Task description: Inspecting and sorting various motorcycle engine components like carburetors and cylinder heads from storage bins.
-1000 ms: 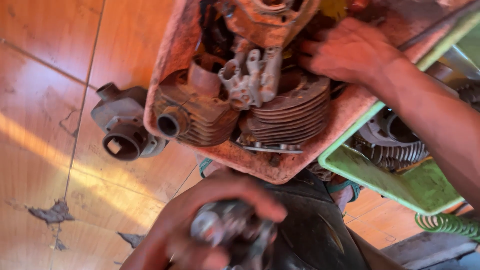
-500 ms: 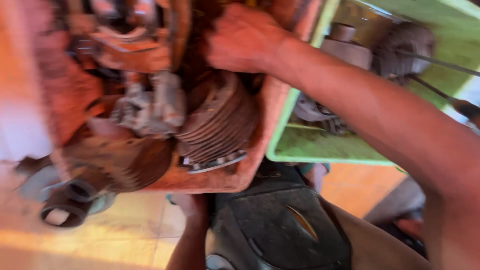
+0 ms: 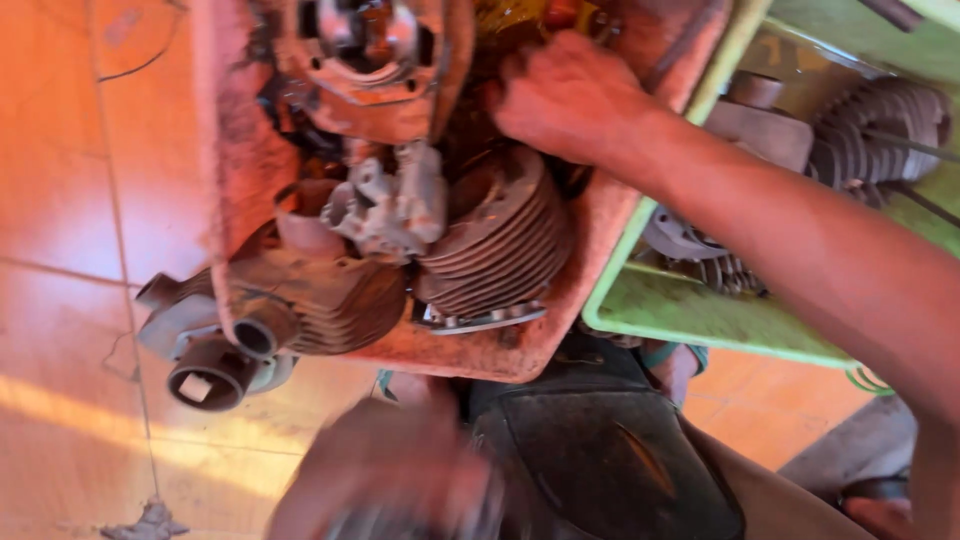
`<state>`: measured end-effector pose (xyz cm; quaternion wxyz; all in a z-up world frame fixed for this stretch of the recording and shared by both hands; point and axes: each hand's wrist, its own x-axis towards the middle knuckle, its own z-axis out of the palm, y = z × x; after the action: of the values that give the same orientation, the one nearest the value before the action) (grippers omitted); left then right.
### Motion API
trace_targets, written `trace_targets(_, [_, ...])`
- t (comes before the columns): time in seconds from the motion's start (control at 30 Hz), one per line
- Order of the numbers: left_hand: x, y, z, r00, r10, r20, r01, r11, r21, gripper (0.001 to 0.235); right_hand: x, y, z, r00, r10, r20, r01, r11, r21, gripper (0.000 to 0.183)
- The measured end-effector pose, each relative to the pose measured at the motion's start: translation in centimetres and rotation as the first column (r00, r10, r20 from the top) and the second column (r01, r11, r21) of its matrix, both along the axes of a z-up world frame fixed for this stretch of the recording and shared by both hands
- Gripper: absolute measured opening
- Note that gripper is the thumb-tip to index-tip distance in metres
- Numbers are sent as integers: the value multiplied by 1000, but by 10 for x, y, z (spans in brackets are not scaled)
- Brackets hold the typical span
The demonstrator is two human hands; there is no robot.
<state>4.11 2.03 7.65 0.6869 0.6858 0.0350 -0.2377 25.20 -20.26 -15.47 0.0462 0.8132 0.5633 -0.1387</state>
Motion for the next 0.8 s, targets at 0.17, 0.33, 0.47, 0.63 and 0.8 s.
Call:
trace_targets(0.17, [19, -18, -50, 967, 99, -234, -146, 970, -192, 77, 1, 3, -10, 986, -80, -150, 54, 984, -169, 31])
trace_targets(0.33, [27, -25, -71, 981, 98, -167, -155, 916, -369, 68, 6, 28, 45, 398, -738, -545, 569, 664, -484, 47])
trace_targets(0.47, [25, -26, -73, 980, 99, -175, -158, 919, -362, 67, -7, 10, 3, 986, -167, 0, 163, 962, -220, 14])
trace_targets(0.63, [25, -31, -78, 968, 115, -222, -191, 912, -362, 68, -12, 8, -22, 959, -281, 34, 282, 944, -171, 14])
trace_targets(0.8, [22, -33, -81, 975, 130, -181, -187, 917, -353, 65, 0, 16, 23, 879, -455, -143, 417, 879, -232, 22])
